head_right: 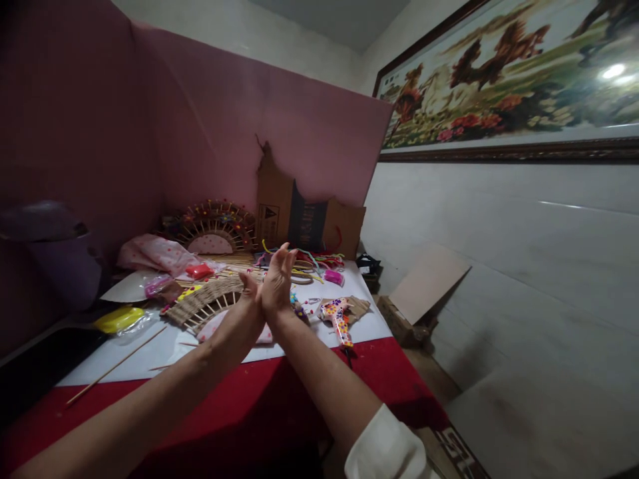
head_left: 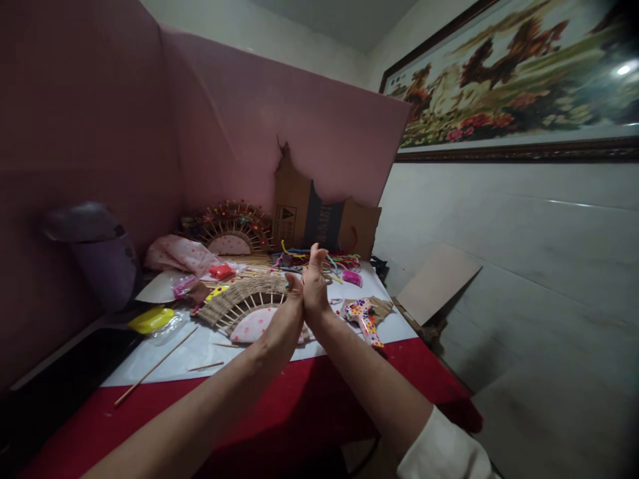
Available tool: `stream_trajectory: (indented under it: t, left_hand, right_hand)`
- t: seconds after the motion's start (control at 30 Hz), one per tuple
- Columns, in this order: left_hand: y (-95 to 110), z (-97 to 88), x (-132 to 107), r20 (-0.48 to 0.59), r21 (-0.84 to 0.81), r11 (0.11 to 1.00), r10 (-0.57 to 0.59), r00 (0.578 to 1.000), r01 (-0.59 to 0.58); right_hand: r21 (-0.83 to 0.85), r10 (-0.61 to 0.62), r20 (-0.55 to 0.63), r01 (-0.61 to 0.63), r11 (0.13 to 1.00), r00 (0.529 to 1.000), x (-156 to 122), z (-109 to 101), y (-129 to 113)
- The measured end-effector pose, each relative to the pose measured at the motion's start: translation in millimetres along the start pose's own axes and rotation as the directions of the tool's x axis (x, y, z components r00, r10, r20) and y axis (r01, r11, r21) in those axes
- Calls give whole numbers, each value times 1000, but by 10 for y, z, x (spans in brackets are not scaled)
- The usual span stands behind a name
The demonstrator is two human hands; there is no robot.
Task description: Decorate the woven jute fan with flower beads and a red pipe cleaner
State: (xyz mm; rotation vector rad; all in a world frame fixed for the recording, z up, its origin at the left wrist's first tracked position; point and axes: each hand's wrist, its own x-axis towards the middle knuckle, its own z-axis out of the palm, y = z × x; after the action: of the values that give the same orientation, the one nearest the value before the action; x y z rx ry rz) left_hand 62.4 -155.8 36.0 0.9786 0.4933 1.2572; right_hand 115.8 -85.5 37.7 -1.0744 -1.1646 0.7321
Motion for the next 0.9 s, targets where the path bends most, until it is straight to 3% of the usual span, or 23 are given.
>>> stream_trajectory:
  t: [0.1, 0.23, 0.37, 0.5, 0.6, 0.67, 0.73, 0.8, 0.83, 0.9]
  left_hand:
    - [80, -7, -22, 84, 37, 999, -8, 996, 5]
    - [155, -53, -3, 130, 161, 987, 6, 991, -27]
    - [152, -110, 121, 9, 224, 974, 45, 999, -45]
    - [194, -129, 207, -136, 177, 984, 58, 989, -33]
    - [309, -129, 203, -171, 184, 983, 9, 985, 23]
    - [402, -140, 188, -188, 190, 980, -15, 982, 52]
    - [485, -166, 175, -191, 197, 978, -22, 981, 60]
    - [547, -202, 166, -189, 216, 975, -12, 982, 54]
    - [570, -221, 162, -189, 227, 973, -3, 982, 46]
    - [596, -259, 156, -193, 236, 971, 14, 981, 33]
  right_hand:
    - [-72, 78, -101, -86, 994, 992, 198, -94, 62]
    - [-177, 30, -188, -64, 982, 982, 311, -186, 93]
    - [-194, 58, -292, -119, 974, 955, 317, -169, 26]
    - [-35, 118, -322, -136, 990, 939, 311, -129, -86]
    - [155, 192, -182, -164, 974, 964, 264, -170, -142]
    - [237, 291, 19, -287, 928, 957, 186, -248, -156]
    - [244, 391, 279, -459, 855, 877, 69, -358, -153]
    - [192, 422, 535, -591, 783, 732, -68, -474, -143]
    - [170, 416, 607, -622, 765, 677, -136, -526, -139]
    - [154, 384, 684, -637, 755, 620, -253, -602, -138]
